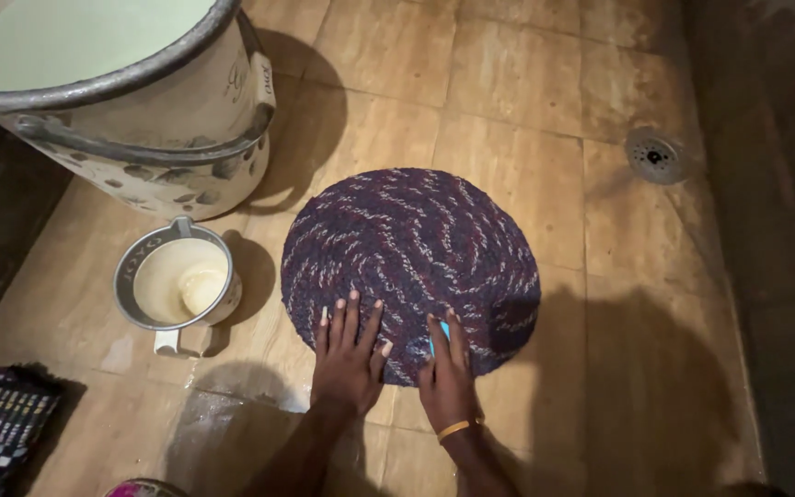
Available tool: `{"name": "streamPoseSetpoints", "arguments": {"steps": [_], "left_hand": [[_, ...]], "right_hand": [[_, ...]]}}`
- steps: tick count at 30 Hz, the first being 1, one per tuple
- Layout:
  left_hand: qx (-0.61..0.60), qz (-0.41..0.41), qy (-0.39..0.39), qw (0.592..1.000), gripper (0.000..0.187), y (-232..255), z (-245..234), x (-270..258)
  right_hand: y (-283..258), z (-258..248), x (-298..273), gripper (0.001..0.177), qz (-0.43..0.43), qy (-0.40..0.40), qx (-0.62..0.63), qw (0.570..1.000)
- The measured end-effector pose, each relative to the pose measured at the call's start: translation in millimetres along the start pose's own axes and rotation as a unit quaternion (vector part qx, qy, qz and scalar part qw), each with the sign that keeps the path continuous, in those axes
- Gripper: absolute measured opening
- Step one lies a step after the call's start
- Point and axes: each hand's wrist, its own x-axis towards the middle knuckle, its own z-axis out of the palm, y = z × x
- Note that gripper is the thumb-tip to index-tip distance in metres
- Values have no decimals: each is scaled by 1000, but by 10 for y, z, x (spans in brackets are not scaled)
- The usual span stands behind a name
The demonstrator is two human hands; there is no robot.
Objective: The person cleans a small circular rug by rubbing it with their hands and applying a small blue bar of soap.
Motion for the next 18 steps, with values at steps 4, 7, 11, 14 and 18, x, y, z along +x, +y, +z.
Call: {"name": "streamPoseSetpoints", "arguments": {"steps": [4,7,11,14,18], "left_hand": [[-3,2,2,1000,62,16,-16,-12],[-5,5,9,1000,60,24,-33,-17],[-5,-8,0,1000,60,43,-61,6],[-8,-16,-2,1000,59,87,-96,4],[-25,-28,11,999,58,141,-121,9]], "right_hand": [[-82,42,76,62,9,-25,50,998],[-82,110,168,59,-32,-19,37,999],[-29,119,294,61,-20,-20,3,1000],[-5,60,347,64,-7,-16,31,999],[42,-12,399,55,18,15,5,1000]]}}
